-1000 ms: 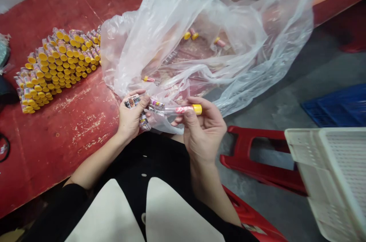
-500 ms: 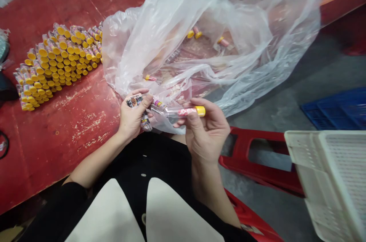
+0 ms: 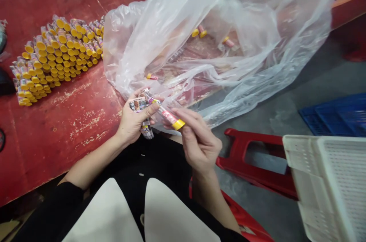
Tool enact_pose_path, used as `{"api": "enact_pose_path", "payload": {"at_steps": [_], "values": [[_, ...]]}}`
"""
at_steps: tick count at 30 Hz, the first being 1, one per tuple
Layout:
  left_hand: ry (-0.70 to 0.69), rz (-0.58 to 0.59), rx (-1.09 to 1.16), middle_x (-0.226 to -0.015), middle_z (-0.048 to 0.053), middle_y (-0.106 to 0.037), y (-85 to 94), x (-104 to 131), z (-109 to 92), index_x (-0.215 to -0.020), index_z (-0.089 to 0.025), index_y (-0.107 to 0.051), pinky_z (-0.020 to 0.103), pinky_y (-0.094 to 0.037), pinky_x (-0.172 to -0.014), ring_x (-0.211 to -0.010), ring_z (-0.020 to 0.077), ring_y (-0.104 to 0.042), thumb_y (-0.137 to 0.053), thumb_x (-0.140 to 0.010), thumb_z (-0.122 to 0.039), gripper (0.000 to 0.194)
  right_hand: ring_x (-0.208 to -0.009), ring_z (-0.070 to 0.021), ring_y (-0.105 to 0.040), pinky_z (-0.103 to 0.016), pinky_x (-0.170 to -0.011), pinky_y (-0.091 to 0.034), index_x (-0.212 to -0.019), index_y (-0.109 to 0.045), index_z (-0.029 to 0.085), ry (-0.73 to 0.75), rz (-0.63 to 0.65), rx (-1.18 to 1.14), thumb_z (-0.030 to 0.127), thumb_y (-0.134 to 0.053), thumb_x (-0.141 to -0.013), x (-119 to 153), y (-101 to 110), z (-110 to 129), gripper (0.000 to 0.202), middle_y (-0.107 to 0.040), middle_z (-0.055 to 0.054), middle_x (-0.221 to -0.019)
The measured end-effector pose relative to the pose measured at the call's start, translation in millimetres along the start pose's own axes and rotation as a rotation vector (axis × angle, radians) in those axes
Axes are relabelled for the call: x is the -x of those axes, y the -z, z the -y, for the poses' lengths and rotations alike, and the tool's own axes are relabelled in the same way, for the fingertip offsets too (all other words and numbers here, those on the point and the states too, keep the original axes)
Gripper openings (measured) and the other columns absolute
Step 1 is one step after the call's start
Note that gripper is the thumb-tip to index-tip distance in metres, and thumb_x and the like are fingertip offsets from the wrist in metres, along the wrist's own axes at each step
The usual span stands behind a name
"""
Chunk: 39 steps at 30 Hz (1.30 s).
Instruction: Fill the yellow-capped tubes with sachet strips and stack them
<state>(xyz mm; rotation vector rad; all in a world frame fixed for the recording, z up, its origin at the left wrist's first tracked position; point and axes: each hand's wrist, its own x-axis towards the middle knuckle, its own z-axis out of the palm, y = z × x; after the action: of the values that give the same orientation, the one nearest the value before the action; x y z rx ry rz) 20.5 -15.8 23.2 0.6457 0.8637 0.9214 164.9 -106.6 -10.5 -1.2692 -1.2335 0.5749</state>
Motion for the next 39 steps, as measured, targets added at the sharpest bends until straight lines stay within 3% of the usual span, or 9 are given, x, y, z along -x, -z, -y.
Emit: {"api": "enact_pose_path", "payload": {"at_steps": [3, 9, 12, 17, 22, 27, 31, 35, 39], "values": [[0.061, 0.011, 0.012, -0.094, 0.002, -0.078, 4.0, -1.8, -1.7, -0.137, -0.024, -0.06, 0.015, -0.046, -0.045, -0.053, 0.0068, -0.061, -0.097, -0.061, -0.037, 0.085, -0.121, -0.0284, -0.07, -0.052, -0.102, -0.062, -0.137, -0.068, 0.034, 0.076, 0.061, 0.012, 0.02, -0.062, -0.094, -2.0, 1.2, 4.1, 0.046, -0.071, -0.008, -0.134], [0.019, 0.051, -0.068, -0.075, -0.003, -0.068, 13.1, 0.4, -8.4, -0.128, -0.026, -0.069, 0.017, -0.044, -0.043, -0.045, 0.005, -0.051, -0.098, -0.06, -0.038, 0.075, -0.124, -0.0278, -0.07, -0.052, -0.105, -0.06, -0.142, -0.063, 0.033, 0.206, 0.038, 0.101, 0.011, -0.057, -0.093, -10.4, -13.9, 11.3, 0.054, -0.073, -0.006, -0.134], [0.006, 0.077, -0.119, -0.071, -0.002, -0.066, 15.3, 6.9, -12.2, -0.126, -0.027, -0.072, 0.02, -0.049, -0.048, -0.05, 0.0088, -0.056, -0.099, -0.056, -0.039, 0.077, -0.113, -0.0271, -0.074, -0.05, -0.095, -0.063, -0.137, -0.068, 0.036, 0.208, 0.011, 0.077, 0.012, -0.064, -0.091, -12.5, -24.0, 11.4, 0.051, -0.077, -0.005, -0.126], [-0.015, 0.037, -0.088, -0.072, -0.001, -0.069, 15.6, 18.9, -12.6, -0.13, -0.03, -0.071, 0.021, -0.05, -0.048, -0.051, 0.0111, -0.059, -0.101, -0.052, -0.035, 0.084, -0.087, -0.0206, -0.074, -0.04, -0.077, -0.061, -0.115, -0.078, 0.037, 0.162, -0.174, 0.059, 0.011, -0.073, -0.088, -16.7, -39.9, 16.5, 0.038, -0.08, -0.001, -0.096], [0.004, -0.001, -0.027, -0.068, -0.002, -0.07, 19.5, 23.3, -11.9, -0.135, -0.029, -0.068, 0.021, -0.047, -0.044, -0.047, 0.0109, -0.058, -0.1, -0.055, -0.033, 0.086, -0.083, -0.0184, -0.073, -0.036, -0.073, -0.059, -0.106, -0.081, 0.036, 0.159, -0.2, 0.01, 0.008, -0.075, -0.086, -19.9, -48.2, 20.7, 0.035, -0.078, 0.0, -0.09], [-0.049, 0.097, -0.119, -0.069, -0.005, -0.069, 30.0, 21.6, -12.4, -0.143, -0.034, -0.061, 0.02, -0.046, -0.043, -0.044, 0.0097, -0.057, -0.098, -0.061, -0.032, 0.09, -0.081, -0.0151, -0.071, -0.031, -0.069, -0.058, -0.104, -0.081, 0.033, 0.178, -0.206, 0.015, 0.004, -0.077, -0.083, -21.4, -51.9, 17.8, 0.036, -0.075, 0.001, -0.088], [-0.068, 0.089, -0.112, -0.066, -0.005, -0.067, 35.6, 19.7, -15.8, -0.142, -0.034, -0.062, 0.021, -0.048, -0.045, -0.045, 0.0102, -0.057, -0.096, -0.064, -0.032, 0.085, -0.081, -0.0148, -0.071, -0.03, -0.07, -0.058, -0.104, -0.081, 0.033, 0.197, -0.188, 0.053, 0.006, -0.077, -0.084, -22.9, -58.4, 16.0, 0.034, -0.075, 0.001, -0.088], [-0.071, -0.047, -0.001, -0.075, -0.004, -0.07, 47.6, 13.0, -23.1, -0.136, -0.031, -0.066, 0.02, -0.047, -0.045, -0.047, 0.0085, -0.058, -0.097, -0.063, -0.032, 0.079, -0.078, -0.0146, -0.07, -0.03, -0.068, -0.057, -0.099, -0.082, 0.029, 0.158, -0.142, 0.028, 0.01, -0.076, -0.086, -37.9, -79.6, 14.9, 0.024, -0.074, 0.0, -0.085], [-0.041, -0.401, 0.321, -0.084, 0.002, -0.073, 81.5, 1.4, -36.1, -0.113, -0.018, -0.069, 0.018, -0.045, -0.045, -0.059, 0.0111, -0.067, -0.086, -0.078, -0.036, 0.043, -0.079, -0.0154, -0.069, -0.03, -0.068, -0.057, -0.097, -0.081, 0.027, 0.214, -0.035, -0.038, 0.022, -0.072, -0.091, -93.3, -143.7, 13.5, 0.012, -0.071, -0.002, -0.086]]}}
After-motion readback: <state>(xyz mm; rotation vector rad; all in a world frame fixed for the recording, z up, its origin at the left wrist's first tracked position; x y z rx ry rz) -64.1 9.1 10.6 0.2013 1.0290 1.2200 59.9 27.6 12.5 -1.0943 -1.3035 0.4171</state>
